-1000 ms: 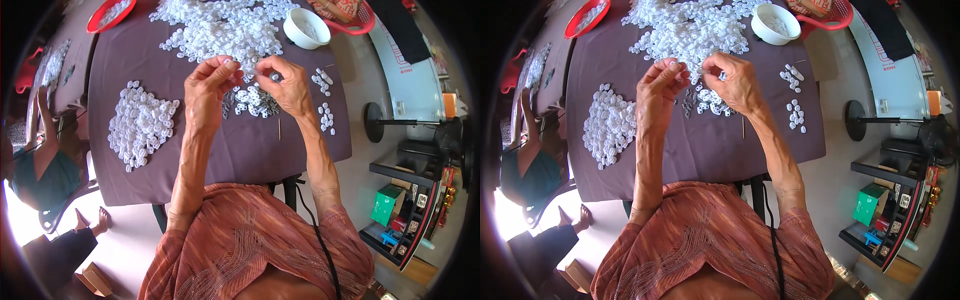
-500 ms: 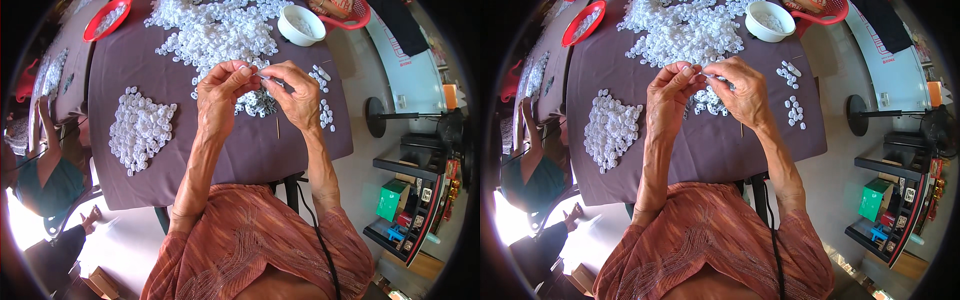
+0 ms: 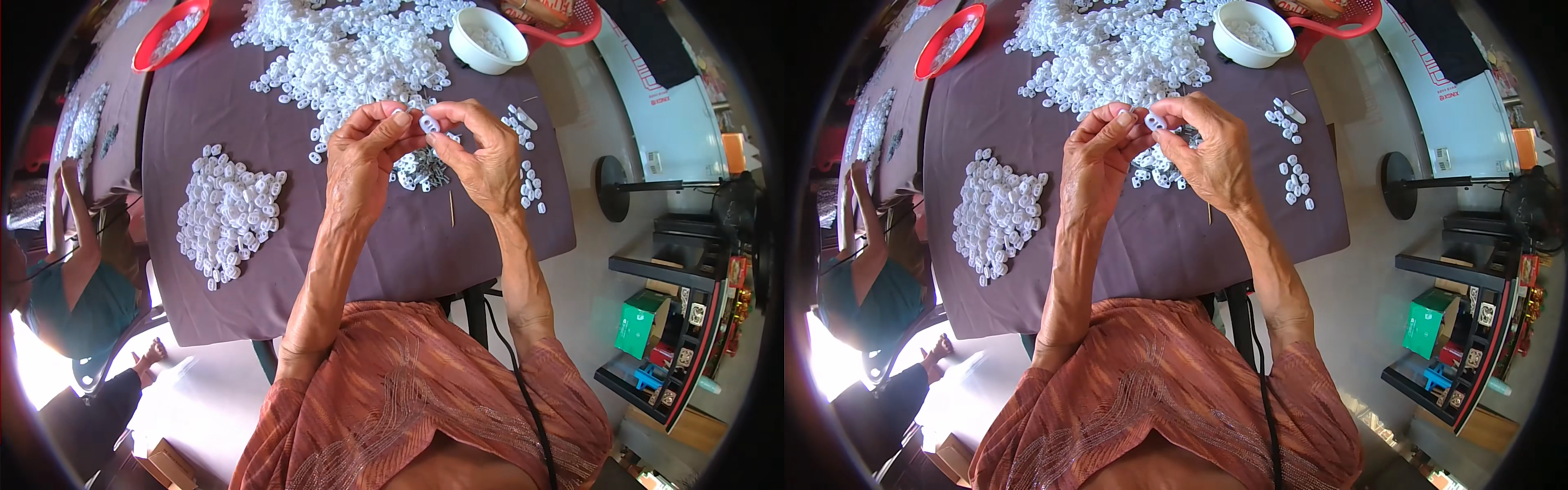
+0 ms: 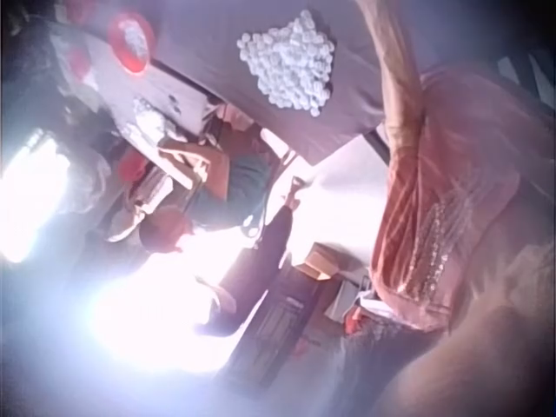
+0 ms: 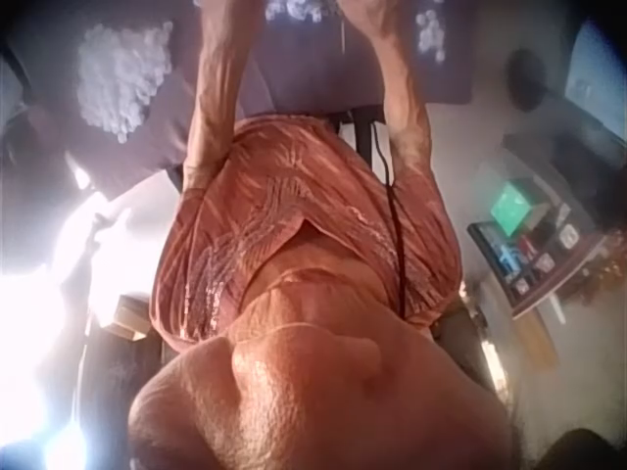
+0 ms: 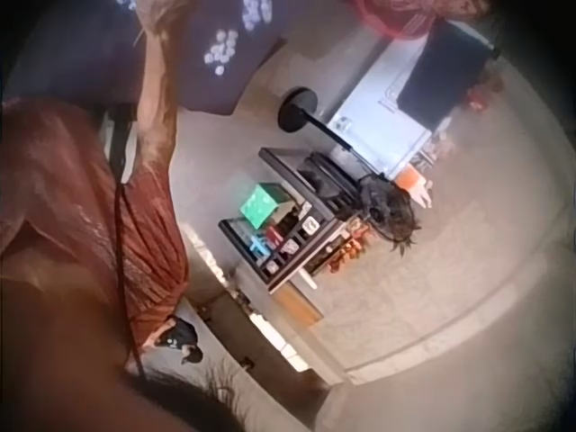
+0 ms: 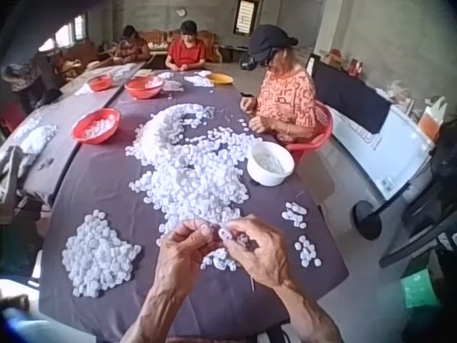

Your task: The person assembles small plastic components by inserting metal pins into plastic housings using a manual pick tool.

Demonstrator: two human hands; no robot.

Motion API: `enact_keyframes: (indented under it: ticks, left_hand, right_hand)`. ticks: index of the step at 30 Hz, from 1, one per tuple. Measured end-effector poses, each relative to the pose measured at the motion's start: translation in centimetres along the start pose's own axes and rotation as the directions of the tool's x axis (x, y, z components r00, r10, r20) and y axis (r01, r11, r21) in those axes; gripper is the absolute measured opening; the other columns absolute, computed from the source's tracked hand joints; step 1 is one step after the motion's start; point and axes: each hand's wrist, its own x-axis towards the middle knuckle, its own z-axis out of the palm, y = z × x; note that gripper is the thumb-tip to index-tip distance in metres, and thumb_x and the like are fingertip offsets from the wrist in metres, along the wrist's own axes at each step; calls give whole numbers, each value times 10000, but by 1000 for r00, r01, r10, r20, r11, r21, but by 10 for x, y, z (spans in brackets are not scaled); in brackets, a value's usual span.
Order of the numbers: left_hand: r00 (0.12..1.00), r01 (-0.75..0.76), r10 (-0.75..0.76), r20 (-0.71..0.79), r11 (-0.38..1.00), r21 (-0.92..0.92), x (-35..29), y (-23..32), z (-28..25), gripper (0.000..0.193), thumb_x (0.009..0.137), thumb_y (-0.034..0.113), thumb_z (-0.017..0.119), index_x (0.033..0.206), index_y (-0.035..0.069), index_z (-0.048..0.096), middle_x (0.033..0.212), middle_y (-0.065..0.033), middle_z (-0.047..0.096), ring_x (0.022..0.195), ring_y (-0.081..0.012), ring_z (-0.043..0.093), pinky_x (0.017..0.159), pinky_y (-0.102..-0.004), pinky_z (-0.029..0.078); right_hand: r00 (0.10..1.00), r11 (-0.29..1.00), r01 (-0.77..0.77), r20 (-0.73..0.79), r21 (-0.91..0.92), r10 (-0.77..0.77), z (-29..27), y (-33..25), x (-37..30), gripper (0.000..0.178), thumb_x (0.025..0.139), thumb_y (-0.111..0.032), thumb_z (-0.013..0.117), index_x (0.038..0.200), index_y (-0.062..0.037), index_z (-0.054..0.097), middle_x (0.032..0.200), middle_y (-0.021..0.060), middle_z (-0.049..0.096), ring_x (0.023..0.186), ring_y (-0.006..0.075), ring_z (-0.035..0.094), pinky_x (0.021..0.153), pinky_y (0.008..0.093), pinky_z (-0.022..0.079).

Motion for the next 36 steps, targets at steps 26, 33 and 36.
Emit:
enact_keyframes:
  ticks: [26, 33, 36]
  left_hand:
    - [999, -50, 51, -7, 984, 172, -12, 6, 20, 68, 776, 27, 591, 827, -18, 587, 789, -105, 617, 686, -165, 599, 657, -275, 500]
    - [998, -63, 62, 8, 985, 163, -12, 5, 19, 69, 775, 33, 591, 823, -16, 587, 774, -98, 615, 672, -158, 591, 653, -270, 494]
    - [998, -67, 67, 3, 984, 165, -13, 5, 20, 71, 776, 35, 590, 824, -17, 586, 774, -98, 616, 671, -156, 590, 653, -268, 492]
  right_hand:
    - [972, 921, -234, 43, 312, 233, -11, -17, 14, 191, 797, -26, 558, 979, 20, 586, 827, 47, 600, 753, 87, 563, 723, 211, 444]
    - [983, 958, -181, 24, 222, 180, -11, -18, 13, 183, 797, -39, 563, 972, 8, 594, 814, 36, 602, 749, 83, 565, 708, 199, 442]
    - [981, 956, -192, 29, 223, 190, -11, -19, 12, 179, 799, -42, 563, 969, 5, 596, 820, 33, 600, 749, 79, 560, 704, 194, 438]
